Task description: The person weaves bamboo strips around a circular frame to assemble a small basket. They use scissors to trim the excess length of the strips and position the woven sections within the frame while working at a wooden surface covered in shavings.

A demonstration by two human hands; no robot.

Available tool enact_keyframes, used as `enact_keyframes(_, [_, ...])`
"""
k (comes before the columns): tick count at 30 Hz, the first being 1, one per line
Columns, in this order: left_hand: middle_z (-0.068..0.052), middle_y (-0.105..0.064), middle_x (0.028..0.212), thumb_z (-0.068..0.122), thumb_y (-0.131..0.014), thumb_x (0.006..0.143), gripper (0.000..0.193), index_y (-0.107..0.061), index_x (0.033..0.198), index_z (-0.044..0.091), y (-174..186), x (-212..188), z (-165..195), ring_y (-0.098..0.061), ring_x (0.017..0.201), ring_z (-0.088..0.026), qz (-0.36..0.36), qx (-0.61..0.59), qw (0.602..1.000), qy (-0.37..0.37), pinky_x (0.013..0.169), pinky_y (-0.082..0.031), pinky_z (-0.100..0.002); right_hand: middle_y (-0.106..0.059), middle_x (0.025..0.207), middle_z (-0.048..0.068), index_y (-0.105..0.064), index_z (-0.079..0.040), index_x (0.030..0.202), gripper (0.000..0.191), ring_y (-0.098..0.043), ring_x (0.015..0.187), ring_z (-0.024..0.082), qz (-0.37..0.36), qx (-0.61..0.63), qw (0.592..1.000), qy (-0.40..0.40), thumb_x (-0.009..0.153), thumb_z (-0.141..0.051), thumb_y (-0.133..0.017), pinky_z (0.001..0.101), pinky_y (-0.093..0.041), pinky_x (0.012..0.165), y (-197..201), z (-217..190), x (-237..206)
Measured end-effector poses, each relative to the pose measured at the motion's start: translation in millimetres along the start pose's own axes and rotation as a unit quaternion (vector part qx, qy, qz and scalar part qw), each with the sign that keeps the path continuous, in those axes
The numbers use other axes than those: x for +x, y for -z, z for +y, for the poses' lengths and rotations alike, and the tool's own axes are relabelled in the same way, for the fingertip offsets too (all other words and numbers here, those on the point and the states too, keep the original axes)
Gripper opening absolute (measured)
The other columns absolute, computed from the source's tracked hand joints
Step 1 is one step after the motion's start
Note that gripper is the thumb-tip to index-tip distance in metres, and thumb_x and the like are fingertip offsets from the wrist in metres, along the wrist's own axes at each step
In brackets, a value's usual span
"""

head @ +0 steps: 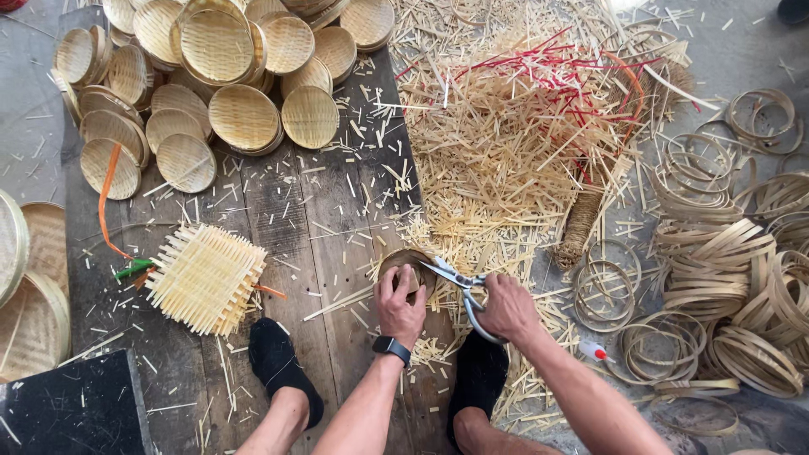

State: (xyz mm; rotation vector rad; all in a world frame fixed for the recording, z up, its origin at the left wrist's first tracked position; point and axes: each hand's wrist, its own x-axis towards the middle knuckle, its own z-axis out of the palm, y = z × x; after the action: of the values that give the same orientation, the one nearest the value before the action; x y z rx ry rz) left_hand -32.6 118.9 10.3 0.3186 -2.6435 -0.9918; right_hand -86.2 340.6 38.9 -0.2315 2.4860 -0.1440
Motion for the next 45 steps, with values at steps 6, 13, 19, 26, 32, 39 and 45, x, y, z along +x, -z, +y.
enact_keyframes(6, [-0.024, -0.055, 0.130, 0.016, -0.083, 0.073, 0.058, -0.068, 0.130, 0.016, -9.3, -0.8, -2.9, -0.059, 0.116, -0.037, -0.006, -0.055, 0.996, 0.066, 0.100, -0.052, -0.045, -0.061, 0.101, 0.013, -0.061, -0.005, 0.112, 0.039, -0.063, 0.091, 0.026, 0.088, -0.070, 0.992, 0.054, 0.083, -0.030, -0.064, 0.0405, -0.055, 0.072, 3.3, 26.2, 6.9])
enact_keyframes(13, [-0.023, -0.058, 0.134, 0.011, -0.081, 0.076, 0.064, -0.066, 0.138, 0.020, -13.2, -5.7, -3.8, -0.058, 0.122, -0.040, -0.017, -0.017, 1.000, -0.004, 0.105, -0.050, -0.046, -0.061, 0.093, 0.019, -0.060, 0.001, 0.108, 0.063, -0.061, 0.087, 0.032, 0.181, -0.069, 0.977, 0.087, 0.073, -0.051, -0.072, 0.0447, -0.053, 0.078, -12.4, 16.3, 18.4])
enact_keyframes(19, [-0.022, -0.060, 0.134, 0.010, -0.080, 0.075, 0.065, -0.059, 0.137, 0.012, -6.0, -2.7, -1.2, -0.060, 0.122, -0.038, -0.053, -0.041, 0.997, 0.045, 0.104, -0.050, -0.044, -0.062, 0.099, 0.014, -0.062, -0.004, 0.110, 0.031, -0.061, 0.088, 0.022, 0.145, -0.116, 0.980, 0.075, 0.090, -0.027, -0.057, 0.0376, -0.055, 0.073, -26.6, 44.8, 26.4])
enact_keyframes(26, [-0.021, -0.063, 0.132, 0.005, -0.080, 0.074, 0.057, -0.054, 0.125, 0.002, -7.9, 0.2, -6.4, -0.062, 0.123, -0.036, -0.044, -0.072, 0.996, 0.030, 0.109, -0.048, -0.042, -0.060, 0.087, 0.015, -0.061, 0.000, 0.101, 0.049, -0.059, 0.078, 0.026, 0.198, -0.101, 0.969, 0.105, 0.078, -0.043, -0.062, 0.0392, -0.054, 0.063, -33.9, 27.3, 34.6])
enact_keyframes(32, [-0.018, -0.067, 0.131, -0.005, -0.073, 0.074, 0.051, -0.060, 0.122, 0.002, -1.0, 5.3, -17.4, -0.062, 0.125, -0.035, -0.079, -0.095, 0.992, -0.010, 0.111, -0.048, -0.040, -0.061, 0.096, 0.014, -0.060, -0.002, 0.113, 0.042, -0.060, 0.083, 0.023, 0.076, -0.106, 0.988, 0.079, 0.094, -0.038, -0.053, 0.0392, -0.055, 0.072, -11.4, 48.9, 26.4])
enact_keyframes(39, [-0.018, -0.065, 0.133, -0.008, -0.070, 0.072, 0.052, -0.062, 0.122, 0.000, 3.1, 12.3, -30.9, -0.061, 0.128, -0.035, -0.170, -0.130, 0.976, -0.041, 0.115, -0.046, -0.043, -0.063, 0.092, 0.015, -0.061, -0.002, 0.109, 0.040, -0.062, 0.084, 0.024, 0.119, -0.101, 0.984, 0.088, 0.087, -0.035, -0.058, 0.0390, -0.054, 0.076, -16.0, 22.7, 39.5])
enact_keyframes(45, [-0.026, -0.057, 0.132, 0.023, -0.090, 0.071, 0.058, -0.074, 0.127, 0.018, 3.3, -2.2, -11.8, -0.055, 0.116, -0.040, -0.123, 0.065, 0.989, 0.039, 0.101, -0.046, -0.054, -0.064, 0.094, 0.020, -0.063, 0.000, 0.107, 0.038, -0.064, 0.084, 0.029, 0.140, -0.094, 0.980, 0.109, 0.097, -0.037, -0.056, 0.0423, -0.057, 0.070, -17.9, 49.1, 35.6])
